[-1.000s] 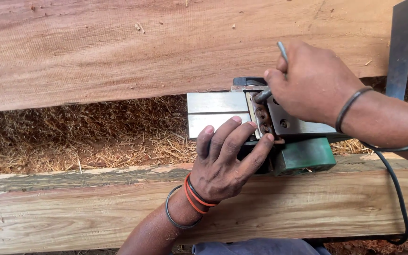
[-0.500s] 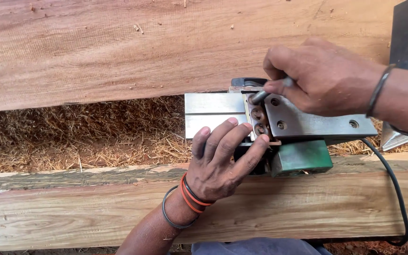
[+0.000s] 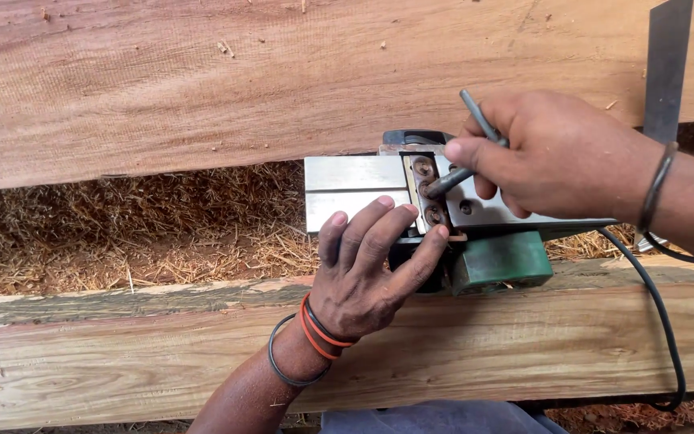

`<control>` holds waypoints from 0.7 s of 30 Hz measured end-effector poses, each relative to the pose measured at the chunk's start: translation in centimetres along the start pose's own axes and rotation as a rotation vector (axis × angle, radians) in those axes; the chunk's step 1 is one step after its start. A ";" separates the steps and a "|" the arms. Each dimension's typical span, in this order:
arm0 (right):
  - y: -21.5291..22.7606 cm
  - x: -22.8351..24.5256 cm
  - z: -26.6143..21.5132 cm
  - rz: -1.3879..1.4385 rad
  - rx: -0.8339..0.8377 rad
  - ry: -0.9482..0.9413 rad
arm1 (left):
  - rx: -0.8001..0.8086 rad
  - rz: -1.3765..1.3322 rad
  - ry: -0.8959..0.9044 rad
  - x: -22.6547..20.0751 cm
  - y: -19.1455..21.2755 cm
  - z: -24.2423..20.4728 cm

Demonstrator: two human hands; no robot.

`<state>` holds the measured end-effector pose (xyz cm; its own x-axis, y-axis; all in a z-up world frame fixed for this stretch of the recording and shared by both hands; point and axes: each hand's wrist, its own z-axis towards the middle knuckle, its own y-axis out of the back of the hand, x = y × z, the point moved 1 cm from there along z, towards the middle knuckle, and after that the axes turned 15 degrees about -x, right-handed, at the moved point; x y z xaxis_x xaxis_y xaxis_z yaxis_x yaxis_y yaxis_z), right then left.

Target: Checking and adjusting the blade alignment and screws of an electric power planer on a woodworking beam.

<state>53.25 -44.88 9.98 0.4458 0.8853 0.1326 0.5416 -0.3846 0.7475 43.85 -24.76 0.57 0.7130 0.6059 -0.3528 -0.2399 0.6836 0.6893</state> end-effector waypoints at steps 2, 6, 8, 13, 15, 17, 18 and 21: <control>-0.2 0.3 0.0 0.093 -0.002 -0.012 | -0.001 0.007 0.007 0.1 0.1 0.0; -0.2 1.0 -0.1 0.051 0.002 -0.079 | -0.008 -0.014 0.006 0.1 0.1 0.0; -0.5 1.0 0.1 0.037 0.012 -0.114 | -0.015 -0.009 0.001 0.2 0.1 -0.1; -1.9 -0.2 1.3 -0.196 -0.121 0.147 | 0.044 -0.059 0.010 0.3 0.4 -0.1; -2.1 0.7 0.5 -0.186 -0.139 0.116 | 0.046 -0.064 0.016 0.3 0.5 0.0; -2.2 0.8 0.2 -0.178 -0.157 0.083 | 0.047 -0.071 0.024 0.3 0.4 0.0; -2.2 0.5 0.2 -0.200 -0.162 0.101 | 0.038 -0.057 0.010 0.3 0.4 -0.1; -2.7 -0.7 0.5 -0.200 -0.219 0.218 | 0.033 -0.055 0.004 0.4 0.3 -0.3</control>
<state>51.85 -44.60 7.55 0.1712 0.9813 0.0880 0.4268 -0.1543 0.8911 43.91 -24.21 0.43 0.7217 0.5698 -0.3930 -0.1791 0.7022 0.6891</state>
